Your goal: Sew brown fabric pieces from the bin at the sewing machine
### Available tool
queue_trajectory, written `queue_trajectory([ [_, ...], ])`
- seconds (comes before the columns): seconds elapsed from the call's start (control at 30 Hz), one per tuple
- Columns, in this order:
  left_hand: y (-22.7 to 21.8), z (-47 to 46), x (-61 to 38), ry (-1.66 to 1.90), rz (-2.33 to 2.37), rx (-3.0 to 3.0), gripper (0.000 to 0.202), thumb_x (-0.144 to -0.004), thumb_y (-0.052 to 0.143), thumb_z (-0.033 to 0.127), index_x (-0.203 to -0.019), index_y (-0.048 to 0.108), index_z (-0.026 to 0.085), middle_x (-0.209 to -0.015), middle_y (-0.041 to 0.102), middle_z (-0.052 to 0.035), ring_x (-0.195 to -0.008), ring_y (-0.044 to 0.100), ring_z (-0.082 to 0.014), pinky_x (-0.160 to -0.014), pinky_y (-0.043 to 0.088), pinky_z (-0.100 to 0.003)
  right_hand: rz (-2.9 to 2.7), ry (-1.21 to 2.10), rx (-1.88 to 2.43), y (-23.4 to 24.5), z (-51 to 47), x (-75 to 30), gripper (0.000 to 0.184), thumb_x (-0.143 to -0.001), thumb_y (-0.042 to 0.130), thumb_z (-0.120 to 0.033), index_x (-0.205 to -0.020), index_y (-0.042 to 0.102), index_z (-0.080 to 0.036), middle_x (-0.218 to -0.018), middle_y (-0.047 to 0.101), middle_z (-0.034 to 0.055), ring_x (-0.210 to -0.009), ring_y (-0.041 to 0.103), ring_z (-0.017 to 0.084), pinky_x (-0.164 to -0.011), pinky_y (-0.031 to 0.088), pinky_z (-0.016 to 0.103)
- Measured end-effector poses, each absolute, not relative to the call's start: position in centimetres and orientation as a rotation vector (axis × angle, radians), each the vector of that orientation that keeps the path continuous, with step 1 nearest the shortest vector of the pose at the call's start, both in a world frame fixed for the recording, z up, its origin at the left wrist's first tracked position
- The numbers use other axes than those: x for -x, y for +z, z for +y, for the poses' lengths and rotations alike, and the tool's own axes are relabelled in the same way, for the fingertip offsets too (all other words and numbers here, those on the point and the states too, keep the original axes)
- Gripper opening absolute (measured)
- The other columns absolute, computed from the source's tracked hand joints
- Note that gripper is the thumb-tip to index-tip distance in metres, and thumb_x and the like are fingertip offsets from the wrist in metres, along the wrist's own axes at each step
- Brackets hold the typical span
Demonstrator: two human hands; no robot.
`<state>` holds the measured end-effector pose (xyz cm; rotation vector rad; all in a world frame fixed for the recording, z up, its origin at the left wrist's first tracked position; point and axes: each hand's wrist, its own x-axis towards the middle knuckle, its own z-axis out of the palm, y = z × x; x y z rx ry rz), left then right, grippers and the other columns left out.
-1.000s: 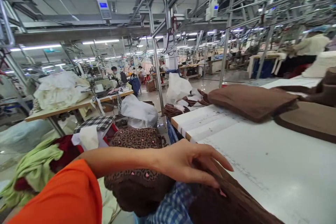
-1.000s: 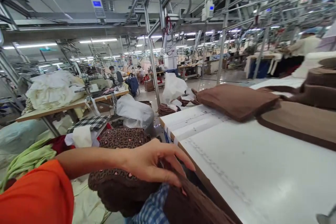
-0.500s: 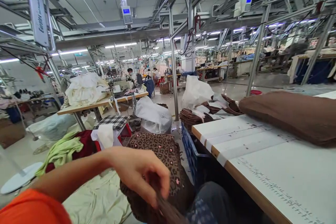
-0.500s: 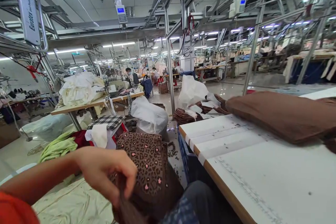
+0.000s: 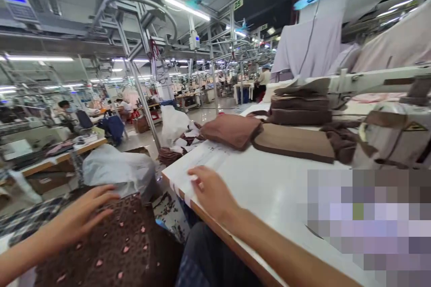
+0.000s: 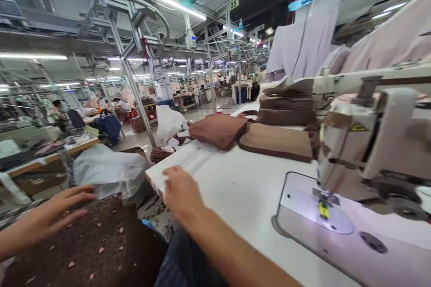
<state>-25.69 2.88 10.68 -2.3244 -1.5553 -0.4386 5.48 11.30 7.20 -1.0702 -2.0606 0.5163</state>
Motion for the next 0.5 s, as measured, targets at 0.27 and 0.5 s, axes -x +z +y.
queue_trajectory([
  [0.27,10.2,20.9,3.6,-0.398,-1.011,2.835,0.022,-0.089,0.05,0.029,-0.102,0.06,0.014,-0.114,0.059,-0.0084,-0.106,0.056,-0.0183,-0.092,0.048,-0.04,-1.497,0.058,1.927,7.8,21.5,-22.1,0.008,-0.094,0.055,-0.015,-0.101,0.058,-0.014,-0.104,0.056,0.0053,-0.1,0.054,0.02,-0.089,0.045,0.041],
  [0.5,9.1,32.4,-7.0,-0.466,-1.077,2.845,0.035,-0.088,0.052,0.036,-0.115,0.052,0.014,-0.117,0.055,-0.0094,-0.104,0.055,-0.0202,-0.088,0.049,-0.043,-1.419,0.045,2.263,5.8,24.8,-25.2,0.013,-0.094,0.058,-0.027,-0.098,0.058,-0.014,-0.108,0.054,0.0065,-0.105,0.05,0.024,-0.087,0.045,0.043],
])
